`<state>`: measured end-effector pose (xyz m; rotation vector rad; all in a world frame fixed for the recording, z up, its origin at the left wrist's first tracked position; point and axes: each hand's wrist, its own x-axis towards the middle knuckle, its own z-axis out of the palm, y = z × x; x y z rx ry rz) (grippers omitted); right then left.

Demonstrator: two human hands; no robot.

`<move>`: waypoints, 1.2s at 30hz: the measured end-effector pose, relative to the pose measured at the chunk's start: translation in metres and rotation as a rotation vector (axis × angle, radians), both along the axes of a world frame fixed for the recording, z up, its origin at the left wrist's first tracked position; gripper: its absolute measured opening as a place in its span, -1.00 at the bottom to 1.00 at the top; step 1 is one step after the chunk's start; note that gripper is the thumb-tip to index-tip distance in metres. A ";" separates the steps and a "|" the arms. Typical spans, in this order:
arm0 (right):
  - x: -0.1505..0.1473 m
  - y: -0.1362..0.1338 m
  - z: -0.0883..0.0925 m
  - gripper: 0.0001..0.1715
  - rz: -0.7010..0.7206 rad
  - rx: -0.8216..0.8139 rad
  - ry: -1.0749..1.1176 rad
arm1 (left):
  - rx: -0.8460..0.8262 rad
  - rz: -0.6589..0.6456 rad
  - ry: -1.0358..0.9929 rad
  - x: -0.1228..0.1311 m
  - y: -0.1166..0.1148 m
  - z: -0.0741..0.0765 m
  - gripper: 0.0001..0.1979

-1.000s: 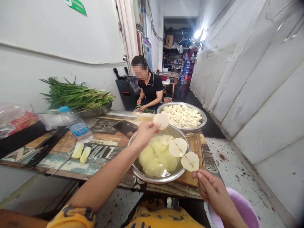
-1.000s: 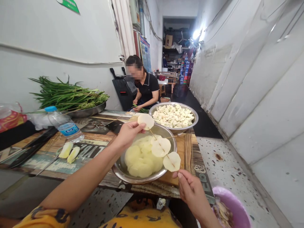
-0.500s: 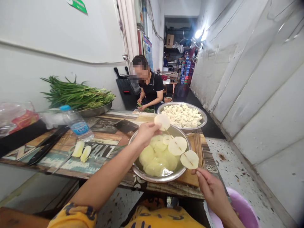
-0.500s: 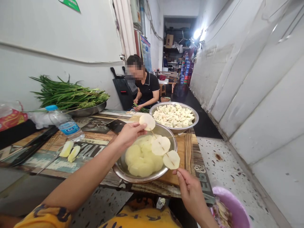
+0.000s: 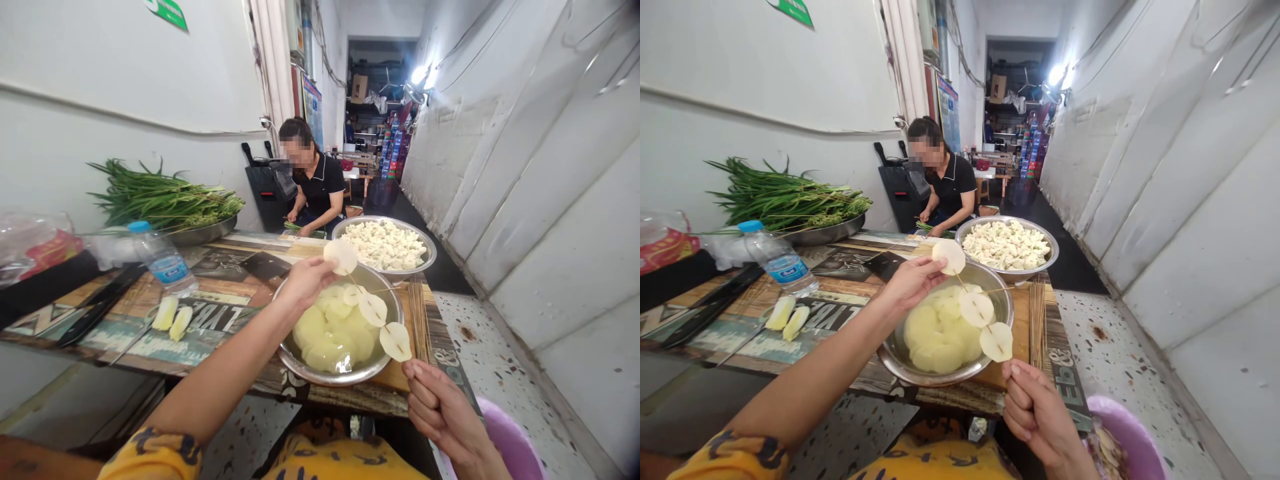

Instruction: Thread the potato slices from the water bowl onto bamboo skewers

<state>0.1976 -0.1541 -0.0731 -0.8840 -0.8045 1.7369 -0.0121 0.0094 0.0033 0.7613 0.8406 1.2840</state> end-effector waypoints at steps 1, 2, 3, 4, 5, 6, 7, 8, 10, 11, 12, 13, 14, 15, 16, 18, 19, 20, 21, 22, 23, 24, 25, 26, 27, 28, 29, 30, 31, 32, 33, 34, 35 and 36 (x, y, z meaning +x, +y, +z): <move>0.000 0.000 -0.001 -0.68 -0.005 0.022 -0.032 | -0.007 0.013 0.008 0.000 0.000 0.001 -0.91; 0.001 0.000 -0.003 -0.68 -0.025 0.071 -0.115 | -0.017 0.019 0.012 0.000 -0.001 0.002 -0.91; 0.002 0.000 -0.005 -0.69 -0.060 0.148 -0.251 | -0.030 0.018 0.010 0.000 -0.001 0.002 -0.91; 0.004 -0.001 -0.008 -0.70 -0.109 0.251 -0.426 | -0.047 0.015 0.004 0.000 0.000 0.002 -0.91; 0.007 -0.001 -0.011 -0.73 -0.171 0.378 -0.621 | -0.065 0.011 0.000 -0.001 0.000 0.003 -0.90; 0.009 -0.001 -0.013 -0.76 -0.240 0.516 -0.816 | -0.082 0.009 0.000 -0.001 0.000 0.003 -0.90; 0.012 0.000 -0.016 -0.79 -0.307 0.652 -0.994 | -0.093 0.012 0.005 -0.001 0.000 0.003 -0.89; 0.015 0.000 -0.018 -0.80 -0.368 0.773 -1.140 | -0.092 0.020 0.012 -0.001 0.000 0.002 -0.89; 0.018 0.000 -0.021 -0.76 -0.456 0.934 -1.314 | -0.054 0.042 0.027 0.000 0.000 0.002 -0.89; 0.019 0.000 -0.022 -0.75 -0.477 0.965 -1.343 | -0.025 0.054 0.035 0.001 -0.001 0.001 -0.88; 0.018 0.000 -0.021 -0.75 -0.487 0.962 -1.331 | 0.001 0.067 0.042 0.001 -0.001 0.001 -0.87; 0.017 -0.001 -0.019 -0.77 -0.481 0.921 -1.281 | 0.020 0.076 0.048 0.002 -0.001 0.000 -0.86; 0.015 -0.002 -0.017 -0.80 -0.456 0.841 -1.196 | 0.027 0.080 0.051 0.002 0.000 0.000 -0.86; 0.012 -0.003 -0.014 -0.80 -0.411 0.728 -1.074 | 0.027 0.079 0.047 0.003 0.000 0.000 -0.86; 0.010 -0.004 -0.012 -0.79 -0.353 0.593 -0.914 | 0.024 0.076 0.036 0.003 0.000 0.000 -0.87; 0.007 -0.004 -0.007 -0.72 -0.209 0.308 -0.522 | 0.015 0.067 0.005 0.004 0.000 0.000 -0.89; 0.007 -0.003 -0.006 -0.70 -0.138 0.182 -0.324 | 0.011 0.061 -0.008 0.004 0.000 0.000 -0.90; 0.007 -0.001 -0.005 -0.71 -0.078 0.077 -0.146 | 0.007 0.059 -0.018 0.004 0.000 0.001 -0.91; 0.008 0.000 -0.004 -0.72 -0.024 -0.009 0.000 | 0.003 0.056 -0.023 0.004 0.000 0.001 -0.91; 0.008 0.001 -0.003 -0.73 0.025 -0.076 0.112 | -0.002 0.055 -0.026 0.004 0.000 0.002 -0.92; 0.009 0.002 -0.002 -0.72 0.064 -0.122 0.193 | -0.003 0.054 -0.027 0.004 -0.001 0.002 -0.92; 0.009 0.003 -0.002 -0.69 0.092 -0.148 0.247 | 0.000 0.054 -0.026 0.004 -0.001 0.003 -0.92; 0.009 0.003 -0.001 -0.67 0.108 -0.157 0.273 | 0.010 0.058 -0.023 0.004 -0.002 0.003 -0.92; 0.008 0.002 -0.001 -0.66 0.111 -0.149 0.264 | 0.021 0.060 -0.017 0.003 -0.002 0.004 -0.91; 0.007 0.001 -0.002 -0.67 0.101 -0.129 0.215 | 0.033 0.065 -0.009 0.003 -0.003 0.004 -0.90; 0.006 0.000 -0.002 -0.68 0.067 -0.087 0.122 | 0.042 0.070 0.001 0.003 -0.003 0.005 -0.89; 0.006 -0.001 -0.003 -0.70 0.017 -0.019 -0.019 | 0.047 0.077 0.011 0.003 -0.003 0.005 -0.88; 0.006 -0.001 -0.005 -0.72 -0.055 0.082 -0.199 | 0.047 0.084 0.021 0.003 -0.003 0.005 -0.87; 0.007 -0.002 -0.008 -0.74 -0.148 0.215 -0.401 | 0.044 0.090 0.029 0.003 -0.002 0.005 -0.87; 0.009 -0.002 -0.011 -0.78 -0.248 0.367 -0.606 | 0.038 0.091 0.033 0.003 -0.002 0.005 -0.88; 0.012 -0.001 -0.015 -0.83 -0.345 0.526 -0.788 | 0.029 0.090 0.034 0.003 -0.001 0.005 -0.89; 0.016 0.000 -0.019 -0.84 -0.434 0.671 -0.929 | 0.015 0.084 0.031 0.003 -0.001 0.006 -0.90; 0.019 0.001 -0.022 -0.83 -0.495 0.778 -1.021 | -0.005 0.076 0.027 0.003 0.000 0.006 -0.91; 0.022 0.001 -0.025 -0.82 -0.537 0.841 -1.067 | -0.030 0.064 0.022 0.002 0.001 0.006 -0.91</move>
